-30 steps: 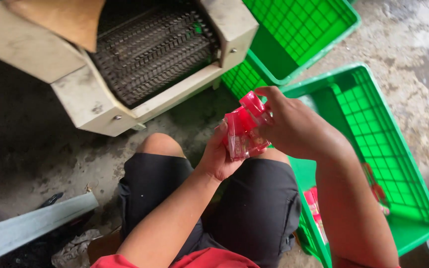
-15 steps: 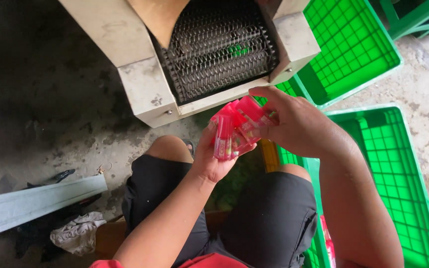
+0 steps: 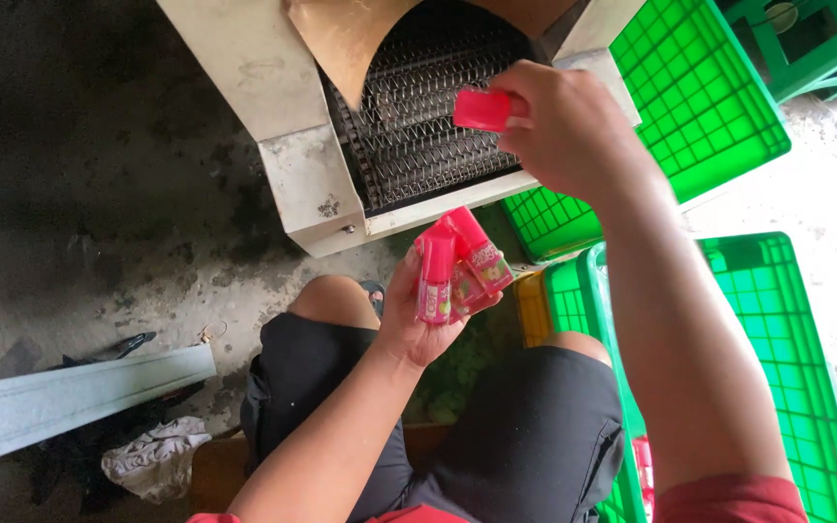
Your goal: Picking up small pink boxes from a machine outlet and neatly arranging them into rows within a green plastic crate.
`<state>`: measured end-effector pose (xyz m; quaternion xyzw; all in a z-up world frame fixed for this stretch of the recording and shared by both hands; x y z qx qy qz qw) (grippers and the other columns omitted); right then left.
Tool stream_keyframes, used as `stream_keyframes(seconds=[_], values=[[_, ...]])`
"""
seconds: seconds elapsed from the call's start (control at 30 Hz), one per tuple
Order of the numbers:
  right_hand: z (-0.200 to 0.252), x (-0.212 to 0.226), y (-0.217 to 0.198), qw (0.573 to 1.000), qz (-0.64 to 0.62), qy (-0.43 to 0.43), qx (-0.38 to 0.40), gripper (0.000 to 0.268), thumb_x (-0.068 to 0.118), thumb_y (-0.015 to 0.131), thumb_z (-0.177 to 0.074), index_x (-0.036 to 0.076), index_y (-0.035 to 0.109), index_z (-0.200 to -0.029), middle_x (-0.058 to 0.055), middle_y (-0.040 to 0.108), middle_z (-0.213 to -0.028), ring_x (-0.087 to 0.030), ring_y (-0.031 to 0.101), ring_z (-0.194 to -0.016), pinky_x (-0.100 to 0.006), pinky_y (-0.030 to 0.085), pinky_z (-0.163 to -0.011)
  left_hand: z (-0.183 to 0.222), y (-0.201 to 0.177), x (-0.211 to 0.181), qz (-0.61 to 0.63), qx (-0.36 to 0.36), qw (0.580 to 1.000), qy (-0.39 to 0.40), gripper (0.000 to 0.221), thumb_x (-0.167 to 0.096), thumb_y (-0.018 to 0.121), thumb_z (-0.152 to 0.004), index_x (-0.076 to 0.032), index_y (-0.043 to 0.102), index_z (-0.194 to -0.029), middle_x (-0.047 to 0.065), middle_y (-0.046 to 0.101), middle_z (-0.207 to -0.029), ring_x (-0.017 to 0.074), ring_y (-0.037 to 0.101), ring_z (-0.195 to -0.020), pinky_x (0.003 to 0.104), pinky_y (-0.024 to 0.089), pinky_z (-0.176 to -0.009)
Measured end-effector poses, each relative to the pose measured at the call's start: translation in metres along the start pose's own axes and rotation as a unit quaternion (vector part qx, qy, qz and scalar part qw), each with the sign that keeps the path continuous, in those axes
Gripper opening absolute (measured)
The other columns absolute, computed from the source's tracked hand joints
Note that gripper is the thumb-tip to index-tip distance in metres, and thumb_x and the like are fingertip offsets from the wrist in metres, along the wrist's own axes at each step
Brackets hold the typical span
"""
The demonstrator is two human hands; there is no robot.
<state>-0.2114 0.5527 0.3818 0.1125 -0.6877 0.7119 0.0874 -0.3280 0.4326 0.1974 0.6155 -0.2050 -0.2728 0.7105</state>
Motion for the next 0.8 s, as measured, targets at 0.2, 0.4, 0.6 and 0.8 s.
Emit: stream_keyframes(seconds=[0.2,0.4,0.6,0.8], values=[[-0.049,-0.005,0.04,0.995,0.056,-0.072,-0.026,0.034,0.015,0.077,-0.075,0.019,0.076,-0.109,-0.016,0.076,-0.09,-0.043,0.068,-0.087,-0.053,0.049,-0.069,0.004,0.011,0.0,0.004,0.021,1.0,0.0,0.058,-0.041,0.081,-0.087,-0.008,0.06,-0.129,0.016,0.068,-0.119,0.0371,0.068,-0.11,0.054,0.06,-0.086],[-0.048,-0.004,0.046,0.982,-0.018,-0.158,-0.097,0.04,0.013,0.088,-0.07,0.011,0.076,-0.108,-0.012,0.074,-0.091,-0.034,0.069,-0.084,-0.044,0.048,-0.073,0.005,0.011,-0.001,0.012,0.037,0.999,-0.004,0.064,-0.04,0.083,-0.086,-0.005,0.059,-0.134,0.018,0.067,-0.121,0.0393,0.067,-0.111,0.055,0.06,-0.089],[0.026,-0.002,0.036,0.996,-0.056,-0.063,0.007,0.037,0.028,0.08,-0.092,0.009,0.072,-0.123,-0.008,0.075,-0.084,-0.026,0.071,-0.071,-0.044,0.051,-0.057,0.005,0.008,-0.007,-0.015,0.024,0.999,0.025,0.056,-0.041,0.078,-0.09,-0.006,0.06,-0.131,0.017,0.069,-0.119,0.0393,0.068,-0.109,0.056,0.059,-0.086],[0.084,0.017,0.062,0.966,-0.099,0.085,0.222,0.099,0.044,0.088,-0.07,0.026,0.038,-0.154,-0.009,0.074,-0.102,-0.036,0.07,-0.101,-0.054,0.052,-0.094,-0.006,-0.014,0.009,-0.006,-0.023,1.0,-0.006,0.058,-0.052,0.08,-0.081,-0.016,0.065,-0.124,0.014,0.072,-0.121,0.0315,0.068,-0.111,0.054,0.054,-0.101]])
Point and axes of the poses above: each hand's wrist, its own z-axis away from the middle knuckle, its own y-axis out of the palm, x = y × z, the point moved 9 cm from there along -z, towards the middle knuckle
